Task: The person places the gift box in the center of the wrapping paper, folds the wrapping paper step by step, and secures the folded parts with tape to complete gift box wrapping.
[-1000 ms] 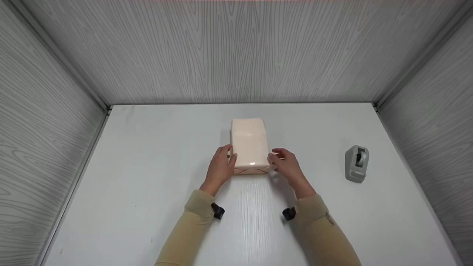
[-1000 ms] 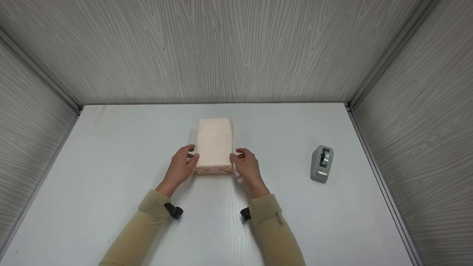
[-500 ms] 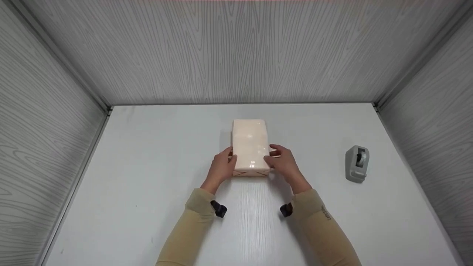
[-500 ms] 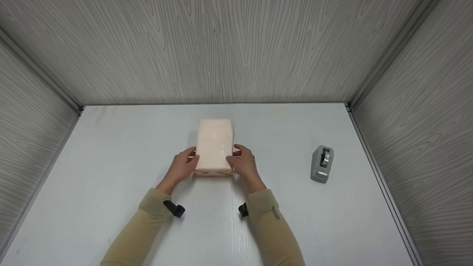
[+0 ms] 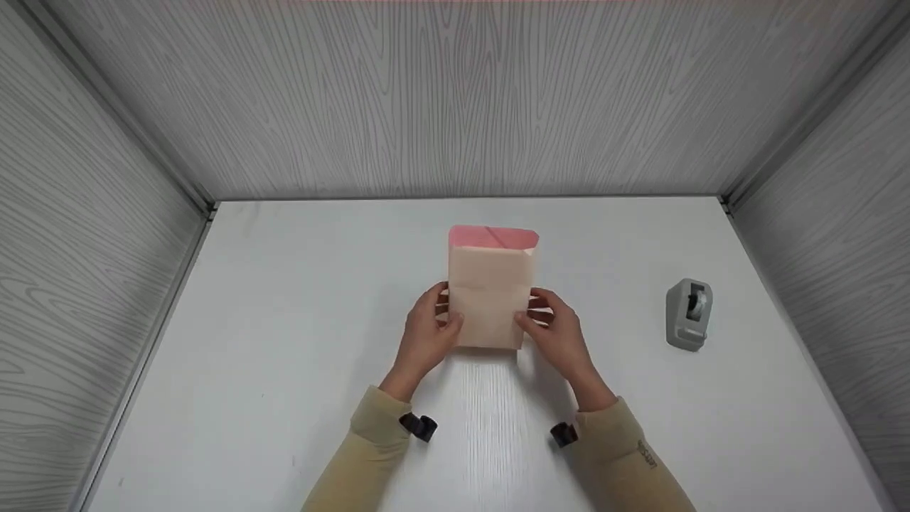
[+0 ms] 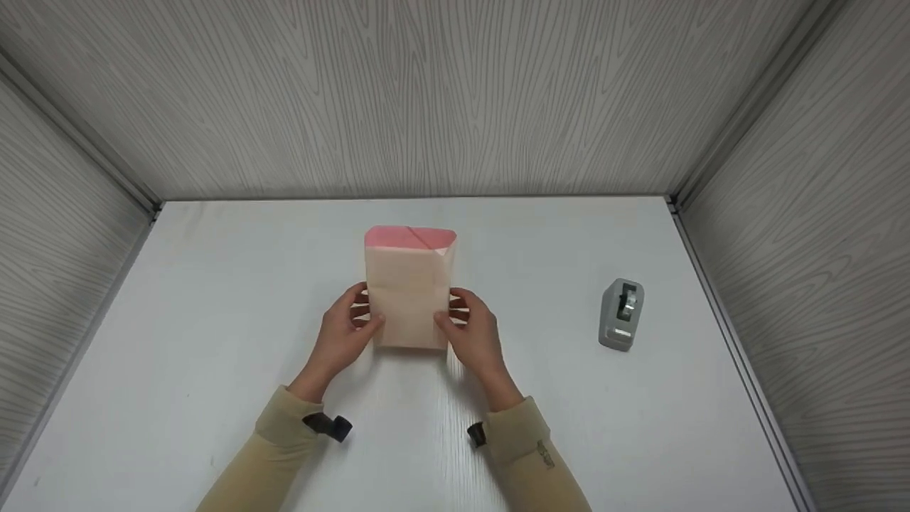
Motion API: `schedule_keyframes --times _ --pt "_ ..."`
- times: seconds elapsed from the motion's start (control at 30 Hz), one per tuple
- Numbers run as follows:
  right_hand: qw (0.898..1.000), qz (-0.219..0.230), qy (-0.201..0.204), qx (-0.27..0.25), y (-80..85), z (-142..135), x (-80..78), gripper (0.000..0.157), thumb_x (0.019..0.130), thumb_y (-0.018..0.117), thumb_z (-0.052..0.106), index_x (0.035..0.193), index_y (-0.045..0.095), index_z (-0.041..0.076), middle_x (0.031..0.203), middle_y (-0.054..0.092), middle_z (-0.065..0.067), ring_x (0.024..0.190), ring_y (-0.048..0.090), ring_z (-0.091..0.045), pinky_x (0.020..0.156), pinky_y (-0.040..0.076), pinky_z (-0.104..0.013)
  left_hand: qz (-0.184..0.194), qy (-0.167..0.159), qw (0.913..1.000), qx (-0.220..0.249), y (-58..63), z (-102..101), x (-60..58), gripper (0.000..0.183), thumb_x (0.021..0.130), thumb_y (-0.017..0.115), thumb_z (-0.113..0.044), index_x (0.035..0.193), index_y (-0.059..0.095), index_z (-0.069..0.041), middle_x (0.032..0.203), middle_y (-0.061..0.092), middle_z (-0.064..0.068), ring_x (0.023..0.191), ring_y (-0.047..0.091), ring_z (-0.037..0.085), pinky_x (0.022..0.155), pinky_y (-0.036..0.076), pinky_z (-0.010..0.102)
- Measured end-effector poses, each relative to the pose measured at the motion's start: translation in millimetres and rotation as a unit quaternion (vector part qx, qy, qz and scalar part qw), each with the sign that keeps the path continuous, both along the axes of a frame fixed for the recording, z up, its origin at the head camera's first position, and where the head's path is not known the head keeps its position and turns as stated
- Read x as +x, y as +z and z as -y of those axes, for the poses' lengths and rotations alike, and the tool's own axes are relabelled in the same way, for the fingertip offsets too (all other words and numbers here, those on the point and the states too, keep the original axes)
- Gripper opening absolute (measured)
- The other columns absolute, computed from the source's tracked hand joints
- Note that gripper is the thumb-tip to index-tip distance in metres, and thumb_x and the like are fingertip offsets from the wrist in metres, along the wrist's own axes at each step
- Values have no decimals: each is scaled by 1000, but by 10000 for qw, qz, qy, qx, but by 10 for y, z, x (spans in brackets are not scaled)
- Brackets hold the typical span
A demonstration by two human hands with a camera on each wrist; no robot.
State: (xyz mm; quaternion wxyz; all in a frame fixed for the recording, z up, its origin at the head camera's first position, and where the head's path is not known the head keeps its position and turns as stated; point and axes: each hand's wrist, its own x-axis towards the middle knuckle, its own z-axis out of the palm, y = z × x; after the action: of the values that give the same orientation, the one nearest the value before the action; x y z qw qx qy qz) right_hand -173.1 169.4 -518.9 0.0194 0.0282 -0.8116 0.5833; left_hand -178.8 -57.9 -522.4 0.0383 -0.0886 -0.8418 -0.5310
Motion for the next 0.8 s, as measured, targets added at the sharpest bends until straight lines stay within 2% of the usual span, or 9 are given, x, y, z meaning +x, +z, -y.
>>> schedule_keyframes --times 0.2,0.47,0.6,0.7,0.73,0.8 --pt "9991 -284 124 -284 -21 -32 120 42 88 76 19 123 59 4 114 60 -12 109 62 -27 91 51 -41 -100 -81 9998 126 24 33 131 46 92 67 -19 131 49 -2 116 58 11 106 60 25 83 52 40" --pt "9986 -253 388 -240 -126 -109 211 40 87 75 12 122 58 4 115 60 -9 112 61 -27 91 52 -37 1 -335 9991 -262 -39 75 239 45 89 71 -20 126 50 -7 118 59 7 107 59 22 87 52 44" --pt "9988 -105 412 -233 -114 -121 242 42 87 76 12 124 57 4 117 59 -10 114 59 -29 92 51 -40 -18 -355 9987 -367 -61 78 259 45 89 72 -22 126 51 -8 119 59 5 108 59 20 88 51 41" --pt "9994 -67 325 -122 -96 -115 257 48 86 78 14 127 56 6 123 58 -10 117 58 -29 93 50 -45 -27 -338 9989 -337 -63 76 282 51 90 72 -27 131 49 -7 123 57 7 112 58 23 90 50 44" --pt "9994 -142 301 -109 -124 -120 250 51 85 78 16 129 56 7 125 58 -9 117 58 -29 93 50 -47 -39 -312 9991 -298 -61 75 292 54 90 72 -29 133 48 -6 125 57 7 114 57 24 91 50 44" --pt "9993 -319 190 -39 -62 -75 282 54 85 78 14 132 55 5 128 58 -11 118 57 -32 93 49 -52 -113 -253 9995 -179 -57 71 309 60 90 71 -35 137 48 -5 129 56 9 115 58 25 91 49 46"
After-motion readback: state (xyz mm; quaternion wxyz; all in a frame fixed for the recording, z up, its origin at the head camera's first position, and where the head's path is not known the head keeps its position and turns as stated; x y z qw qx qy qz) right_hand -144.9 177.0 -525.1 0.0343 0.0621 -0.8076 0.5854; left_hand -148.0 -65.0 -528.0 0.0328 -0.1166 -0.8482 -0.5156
